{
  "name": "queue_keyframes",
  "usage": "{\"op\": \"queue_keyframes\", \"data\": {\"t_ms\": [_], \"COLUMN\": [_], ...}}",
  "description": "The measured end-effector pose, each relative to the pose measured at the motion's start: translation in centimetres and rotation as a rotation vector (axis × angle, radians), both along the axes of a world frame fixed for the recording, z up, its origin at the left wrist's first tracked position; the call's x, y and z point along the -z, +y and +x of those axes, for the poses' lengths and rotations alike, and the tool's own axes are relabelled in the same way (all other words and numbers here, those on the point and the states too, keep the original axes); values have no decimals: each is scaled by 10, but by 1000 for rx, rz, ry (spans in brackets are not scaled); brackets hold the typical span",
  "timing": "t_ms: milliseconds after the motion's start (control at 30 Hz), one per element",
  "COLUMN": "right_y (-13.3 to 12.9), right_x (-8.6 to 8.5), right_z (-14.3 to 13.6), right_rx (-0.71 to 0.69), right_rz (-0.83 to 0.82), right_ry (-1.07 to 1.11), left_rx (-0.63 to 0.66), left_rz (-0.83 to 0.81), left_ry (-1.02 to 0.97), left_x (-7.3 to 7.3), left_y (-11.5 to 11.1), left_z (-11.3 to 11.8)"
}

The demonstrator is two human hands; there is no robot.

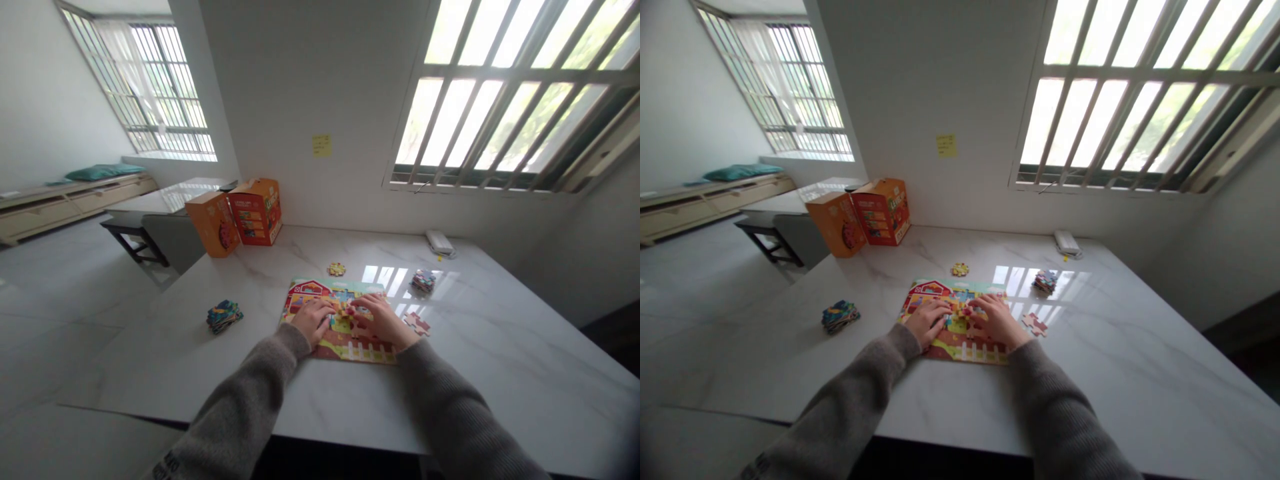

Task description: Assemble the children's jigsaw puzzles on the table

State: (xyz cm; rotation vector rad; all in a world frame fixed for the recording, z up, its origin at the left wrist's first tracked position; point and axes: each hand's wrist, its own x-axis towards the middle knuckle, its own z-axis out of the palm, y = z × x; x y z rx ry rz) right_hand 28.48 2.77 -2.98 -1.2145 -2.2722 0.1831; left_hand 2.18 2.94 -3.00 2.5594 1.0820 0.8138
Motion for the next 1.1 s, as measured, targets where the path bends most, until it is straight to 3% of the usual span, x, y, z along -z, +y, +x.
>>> {"op": "queue_keyframes", "data": {"t_ms": [167, 400, 767, 967, 1100], "right_y": [-5, -3, -8, -4, 3], "right_x": [-1, 3, 3, 4, 0], "right_z": [-6, -7, -14, -8, 12], "right_rx": [-18, -33, -8, -35, 95], "right_rz": [-12, 7, 62, 46, 65], "right_ry": [-81, -110, -142, 5, 191], "left_rx": [14, 6, 22, 38, 30], "left_rz": [-41, -17, 15, 20, 15], "left_ry": [174, 273, 263, 259, 284], "left_x": [-4, -3, -1, -2, -3], "left_y": [-10, -9, -13, -15, -15], "left_z": [7, 7, 10, 9, 9]}}
